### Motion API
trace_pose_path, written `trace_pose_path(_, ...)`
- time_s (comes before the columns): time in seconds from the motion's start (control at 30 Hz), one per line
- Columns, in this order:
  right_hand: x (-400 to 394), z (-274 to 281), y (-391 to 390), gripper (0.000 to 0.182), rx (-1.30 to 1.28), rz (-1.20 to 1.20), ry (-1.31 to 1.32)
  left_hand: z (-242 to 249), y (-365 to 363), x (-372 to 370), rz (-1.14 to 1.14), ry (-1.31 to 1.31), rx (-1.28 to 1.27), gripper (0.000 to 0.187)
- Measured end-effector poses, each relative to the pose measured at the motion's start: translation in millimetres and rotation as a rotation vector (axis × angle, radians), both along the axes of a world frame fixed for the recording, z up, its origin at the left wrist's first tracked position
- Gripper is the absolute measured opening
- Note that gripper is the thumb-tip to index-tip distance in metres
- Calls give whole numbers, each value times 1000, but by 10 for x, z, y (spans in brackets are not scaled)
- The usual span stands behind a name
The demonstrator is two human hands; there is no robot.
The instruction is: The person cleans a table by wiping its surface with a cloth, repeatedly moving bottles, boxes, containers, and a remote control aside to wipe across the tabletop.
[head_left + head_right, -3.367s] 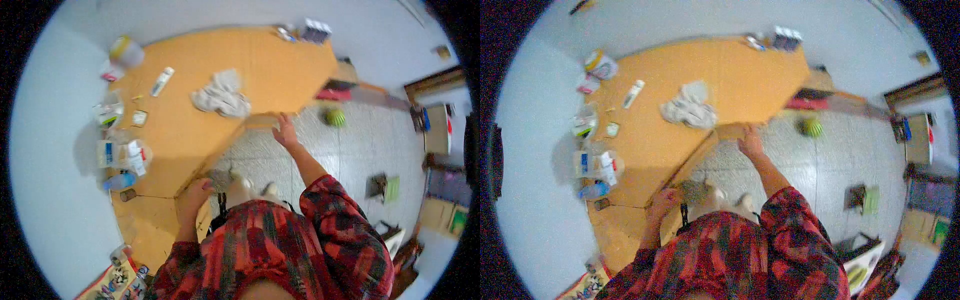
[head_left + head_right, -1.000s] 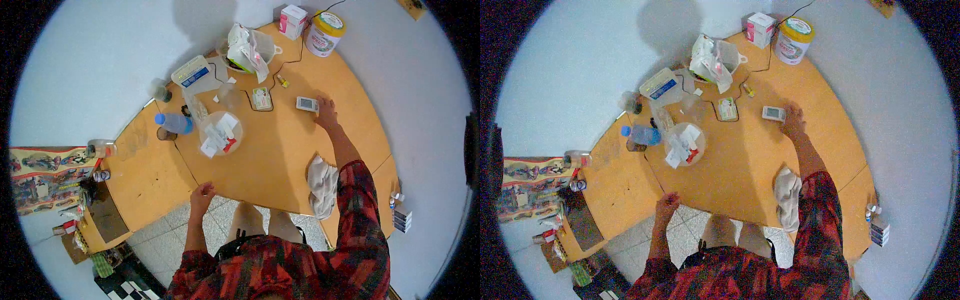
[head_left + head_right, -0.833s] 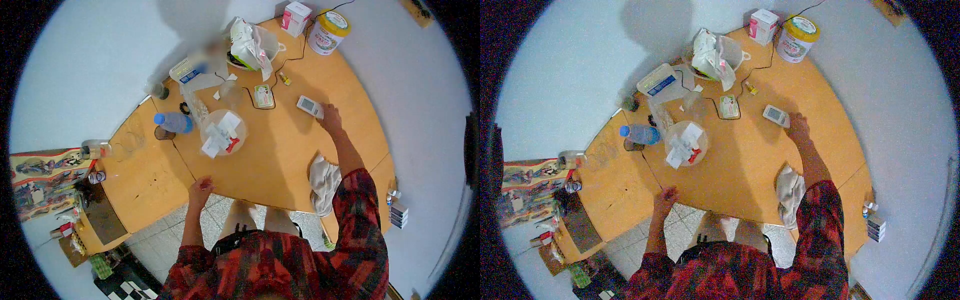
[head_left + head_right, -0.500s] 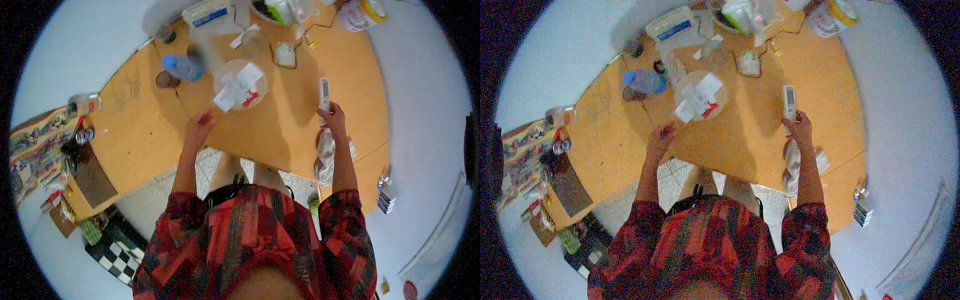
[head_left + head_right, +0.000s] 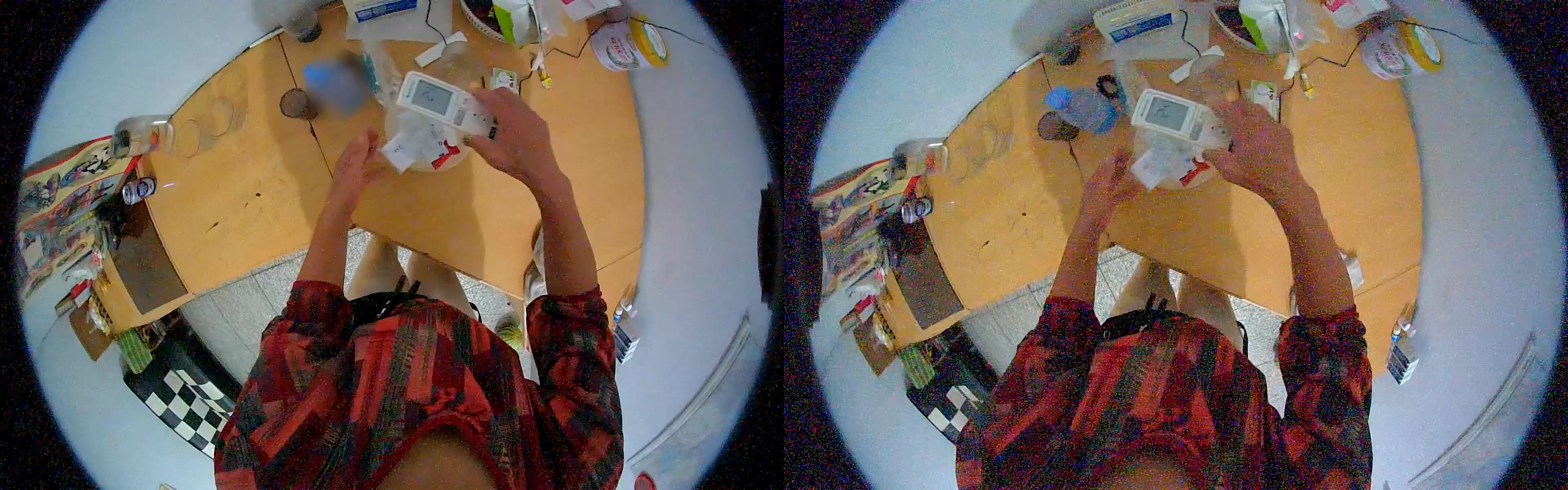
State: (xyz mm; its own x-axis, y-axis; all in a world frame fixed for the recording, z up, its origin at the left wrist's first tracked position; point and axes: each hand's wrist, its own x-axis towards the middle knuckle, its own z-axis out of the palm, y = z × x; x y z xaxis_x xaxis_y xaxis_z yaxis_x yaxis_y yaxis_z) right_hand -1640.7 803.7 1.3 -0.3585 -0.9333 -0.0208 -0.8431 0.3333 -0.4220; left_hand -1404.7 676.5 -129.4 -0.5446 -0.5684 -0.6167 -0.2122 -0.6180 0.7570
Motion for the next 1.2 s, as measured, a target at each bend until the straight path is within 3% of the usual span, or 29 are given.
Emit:
trace_pose_path(0.07, 150, -106, -94, 60, 53, 2, -19, -52, -39, -22, -15, 45, 18, 66)
trace_pose_path(0.17, 411, -307, -159, 59, 188, -93, -56, -13, -80, -108, -200, 77, -246, 59)
trace_pose_path(0.27, 589, -492, -150, 61, 301, -229, -107, 137, -92, -257, -102, 107, 77, 66)
trace_pose_path(0.47, 596, -497, 21, 68, -12, -319, -41, 7, -112, -433, -161, 178, 77, 56)
trace_pose_path(0.57, 433, -485, 214, 63, 8, -438, -253, 126, -136, -463, -194, 128, 80, 54)
trace_pose_path(0.63, 326, -531, 292, 54, -203, -673, -544, 179, -190, -486, -217, 94, 95, 52)
trace_pose_path(0.67, 280, -619, 291, 54, -206, -689, -542, 118, -219, -482, -233, 93, 98, 52)
trace_pose_path(0.73, 186, -888, 266, 46, -236, -848, -974, 8, -268, -519, -253, 191, 114, 50)
trace_pose_path(0.77, 179, -1011, 243, 46, -254, -865, -971, 3, -278, -552, -276, 194, 110, 50)
trace_pose_path(0.83, 246, -1154, 134, 45, -273, -914, -1486, 103, -274, -592, -255, 98, 73, 48)
trace_pose_path(0.93, 347, -1187, 30, 43, -141, -838, -1418, -54, -275, -605, -194, 103, 167, 47)
trace_pose_path(0.97, 385, -1258, 15, 43, -171, -869, -1417, -65, -282, -575, -221, 44, 112, 45)
trace_pose_path(1.03, 372, -1497, 89, 37, -150, -756, -1173, -169, -315, -505, -286, -25, -38, 41)
trace_pose_path(1.07, 453, -1509, 140, 30, -325, -804, -1328, -335, -345, -457, -317, -31, -121, 39)
trace_pose_path(1.2, 476, -1307, 224, 35, -209, -828, -1033, 353, -195, -561, -354, 2, -38, 36)
